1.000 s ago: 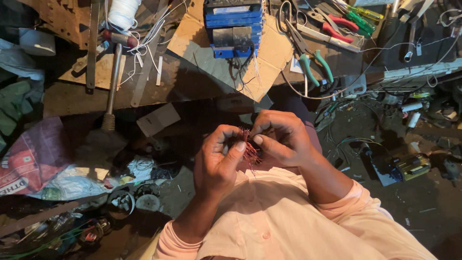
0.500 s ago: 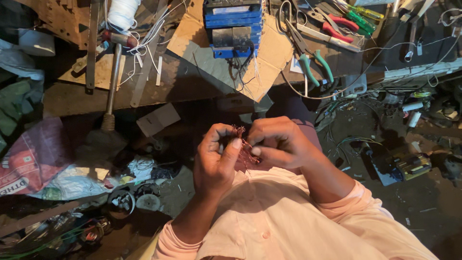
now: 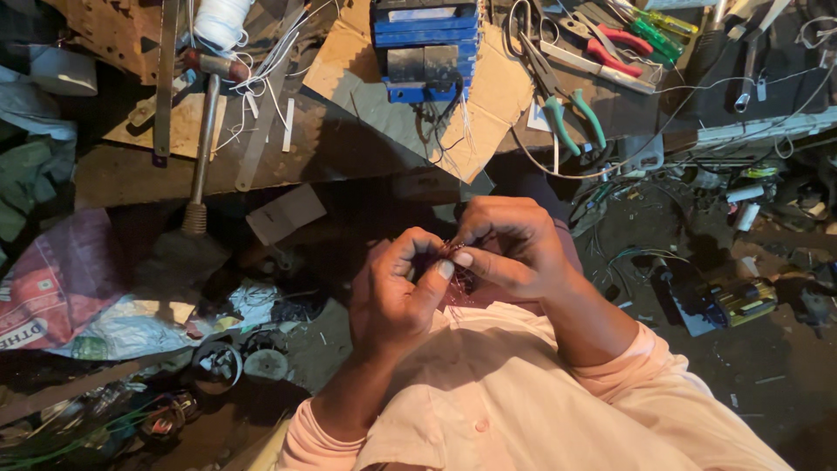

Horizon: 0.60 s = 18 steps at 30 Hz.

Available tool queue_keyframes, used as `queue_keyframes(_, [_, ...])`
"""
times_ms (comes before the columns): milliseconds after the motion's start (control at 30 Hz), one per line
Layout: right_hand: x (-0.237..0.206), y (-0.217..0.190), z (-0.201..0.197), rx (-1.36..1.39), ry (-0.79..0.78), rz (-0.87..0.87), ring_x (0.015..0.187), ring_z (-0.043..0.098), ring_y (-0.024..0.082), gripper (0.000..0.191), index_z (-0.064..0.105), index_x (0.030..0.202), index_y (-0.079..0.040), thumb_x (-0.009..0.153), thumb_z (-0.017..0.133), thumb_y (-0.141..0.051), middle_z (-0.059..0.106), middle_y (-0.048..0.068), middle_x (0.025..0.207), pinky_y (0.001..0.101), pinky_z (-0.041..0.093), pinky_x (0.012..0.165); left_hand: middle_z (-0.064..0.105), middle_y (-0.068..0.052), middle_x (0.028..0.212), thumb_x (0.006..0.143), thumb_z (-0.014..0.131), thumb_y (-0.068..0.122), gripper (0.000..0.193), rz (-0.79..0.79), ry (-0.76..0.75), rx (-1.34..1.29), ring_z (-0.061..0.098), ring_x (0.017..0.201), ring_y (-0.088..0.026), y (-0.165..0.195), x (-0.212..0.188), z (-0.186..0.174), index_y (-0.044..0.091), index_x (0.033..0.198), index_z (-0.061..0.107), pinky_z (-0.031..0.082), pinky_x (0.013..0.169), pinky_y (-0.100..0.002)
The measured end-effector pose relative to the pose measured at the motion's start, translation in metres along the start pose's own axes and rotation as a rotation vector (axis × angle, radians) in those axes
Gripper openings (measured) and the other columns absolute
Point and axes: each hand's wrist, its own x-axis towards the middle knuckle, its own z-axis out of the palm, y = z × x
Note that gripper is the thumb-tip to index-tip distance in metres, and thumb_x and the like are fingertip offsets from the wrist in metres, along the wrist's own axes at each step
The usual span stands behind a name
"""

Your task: The person twists and folds strands of red enameled copper wire by hand, gathering and bending them into a looped bundle. They work the wire repeatedly with both fingers, then set the finished twisted loop on the workbench with other completed wire pieces.

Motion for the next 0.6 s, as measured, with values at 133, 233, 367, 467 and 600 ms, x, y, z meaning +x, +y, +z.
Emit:
queue_keyframes(133, [-0.005, 0.007, 0.001, 0.08, -0.002, 0.043, 0.072, 0.058, 0.013, 0.014, 0.066, 0.087, 0.001, 0.094, 0.073, -0.01, 0.065, 0.007, 0.083, 0.0276, 0.044, 0.063, 0.062, 0.001, 0.085, 0.096, 0.062, 0.012, 0.01, -0.197, -0.109, -0.598, 0.055, 0.078, -0.004, -0.008, 0.001, 0.008, 0.002, 0.098, 0.062, 0.046, 0.07, -0.022])
queue_keyframes(233, [-0.01, 0.011, 0.001, 0.106, 0.011, 0.082, 0.072, 0.056, 0.013, 0.016, 0.064, 0.086, 0.001, 0.094, 0.073, -0.01, 0.063, 0.007, 0.082, 0.0268, 0.042, 0.064, 0.063, 0.0, 0.09, 0.097, 0.06, 0.011, 0.01, -0.186, -0.114, -0.74, 0.056, 0.083, -0.004, -0.012, 0.001, 0.012, 0.002, 0.1, 0.06, 0.048, 0.076, -0.021])
queue_keyframes(367, [-0.013, 0.013, 0.0, 0.11, 0.011, 0.129, 0.074, 0.055, 0.013, 0.016, 0.063, 0.086, 0.001, 0.093, 0.073, -0.009, 0.06, 0.007, 0.082, 0.0264, 0.042, 0.065, 0.063, 0.0, 0.087, 0.094, 0.06, 0.013, 0.012, -0.22, -0.088, -0.521, 0.06, 0.079, -0.004, -0.012, -0.001, 0.005, 0.002, 0.098, 0.062, 0.05, 0.072, -0.021])
queue_keyframes(467, [-0.012, 0.015, -0.001, 0.089, -0.011, 0.091, 0.077, 0.057, 0.013, 0.013, 0.065, 0.089, 0.002, 0.093, 0.072, -0.007, 0.062, 0.007, 0.085, 0.0263, 0.044, 0.067, 0.062, -0.001, 0.086, 0.094, 0.061, 0.013, 0.012, -0.143, -0.057, -0.344, 0.058, 0.079, -0.005, -0.013, 0.001, 0.0, 0.002, 0.098, 0.064, 0.049, 0.072, -0.021])
queue_keyframes(600, [-0.015, 0.015, 0.0, 0.306, 0.043, 0.182, 0.082, 0.055, 0.012, 0.01, 0.065, 0.096, 0.005, 0.093, 0.069, -0.004, 0.06, 0.008, 0.093, 0.0267, 0.043, 0.071, 0.063, 0.0, 0.089, 0.094, 0.059, 0.012, 0.012, -0.2, -0.086, -0.632, 0.058, 0.08, -0.005, -0.016, 0.0, 0.002, 0.002, 0.1, 0.061, 0.049, 0.073, -0.022])
